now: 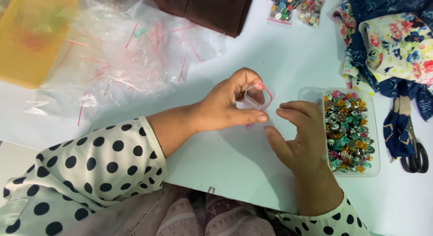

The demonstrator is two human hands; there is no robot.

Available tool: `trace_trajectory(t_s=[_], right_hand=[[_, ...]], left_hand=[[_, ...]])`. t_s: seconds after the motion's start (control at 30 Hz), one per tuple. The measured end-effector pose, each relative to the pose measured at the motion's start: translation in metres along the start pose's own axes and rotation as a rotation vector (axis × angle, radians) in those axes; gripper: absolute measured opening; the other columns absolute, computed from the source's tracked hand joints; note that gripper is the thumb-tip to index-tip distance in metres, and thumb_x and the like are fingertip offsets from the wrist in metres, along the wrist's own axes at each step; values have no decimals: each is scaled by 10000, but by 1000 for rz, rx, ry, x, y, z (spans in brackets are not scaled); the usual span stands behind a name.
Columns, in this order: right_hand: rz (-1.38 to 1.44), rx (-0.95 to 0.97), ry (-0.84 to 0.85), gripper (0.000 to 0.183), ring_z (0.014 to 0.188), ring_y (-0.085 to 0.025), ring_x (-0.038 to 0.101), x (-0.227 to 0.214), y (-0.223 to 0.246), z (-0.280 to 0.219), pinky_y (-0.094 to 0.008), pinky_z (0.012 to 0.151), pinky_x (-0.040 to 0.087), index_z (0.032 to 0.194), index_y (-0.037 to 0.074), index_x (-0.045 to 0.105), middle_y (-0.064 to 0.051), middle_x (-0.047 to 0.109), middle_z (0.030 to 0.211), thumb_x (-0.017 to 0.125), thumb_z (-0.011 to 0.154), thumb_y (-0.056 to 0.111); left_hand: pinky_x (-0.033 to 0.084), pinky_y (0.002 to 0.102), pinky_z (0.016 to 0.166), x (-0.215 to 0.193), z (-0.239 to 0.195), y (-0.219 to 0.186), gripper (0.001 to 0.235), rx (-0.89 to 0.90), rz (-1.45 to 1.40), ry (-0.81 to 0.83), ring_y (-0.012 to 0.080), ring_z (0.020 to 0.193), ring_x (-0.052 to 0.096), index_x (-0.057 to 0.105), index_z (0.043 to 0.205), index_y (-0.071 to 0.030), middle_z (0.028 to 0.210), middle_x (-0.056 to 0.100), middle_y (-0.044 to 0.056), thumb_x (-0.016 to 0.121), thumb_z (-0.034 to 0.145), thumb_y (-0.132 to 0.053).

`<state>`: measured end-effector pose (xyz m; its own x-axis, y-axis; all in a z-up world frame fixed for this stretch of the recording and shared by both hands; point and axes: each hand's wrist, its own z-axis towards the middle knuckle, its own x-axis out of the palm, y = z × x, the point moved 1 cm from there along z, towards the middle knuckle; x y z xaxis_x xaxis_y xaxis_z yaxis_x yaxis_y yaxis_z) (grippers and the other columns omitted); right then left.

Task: Sorting decorative buttons from a tray into small plastic bags

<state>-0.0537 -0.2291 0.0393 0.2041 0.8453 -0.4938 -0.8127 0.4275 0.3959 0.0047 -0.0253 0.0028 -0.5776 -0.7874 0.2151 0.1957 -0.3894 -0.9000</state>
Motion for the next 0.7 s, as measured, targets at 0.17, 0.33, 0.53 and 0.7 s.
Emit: trace_trajectory(t_s=[0.17,0.33,0.53,0.7], right_hand=[[-39,223,75,583,1004,-382,641,16,-4,-8,-484,893,527,1107,-19,585,-184,601,1035,942,742,264],[-28,255,83,260,939,-347,658,22,-4,-8,-436,847,526,1014,13,621,-125,620,938,815,874,115],[272,528,31,78,822,-248,680,15,-14,-11,-334,777,531,944,16,677,-117,652,872,743,928,53],[548,755,-34,44,755,-168,677,10,-17,-29,-315,734,586,938,-35,650,-128,674,822,675,955,-3]], left_hand=[[495,300,720,22,-2,2,555,-124,185,-165,165,787,654,508,1140,-119,910,731,46,892,787,-310],[528,299,810,21,-10,0,649,-222,144,-257,164,878,657,442,1177,-117,943,716,37,913,765,-288],[552,361,967,17,-7,-8,1000,-295,-49,-157,230,1056,671,385,1513,-103,1166,663,116,955,693,-151],[591,243,687,17,-7,7,205,-435,-23,-188,119,774,691,742,1058,-71,862,747,61,807,864,-61]])
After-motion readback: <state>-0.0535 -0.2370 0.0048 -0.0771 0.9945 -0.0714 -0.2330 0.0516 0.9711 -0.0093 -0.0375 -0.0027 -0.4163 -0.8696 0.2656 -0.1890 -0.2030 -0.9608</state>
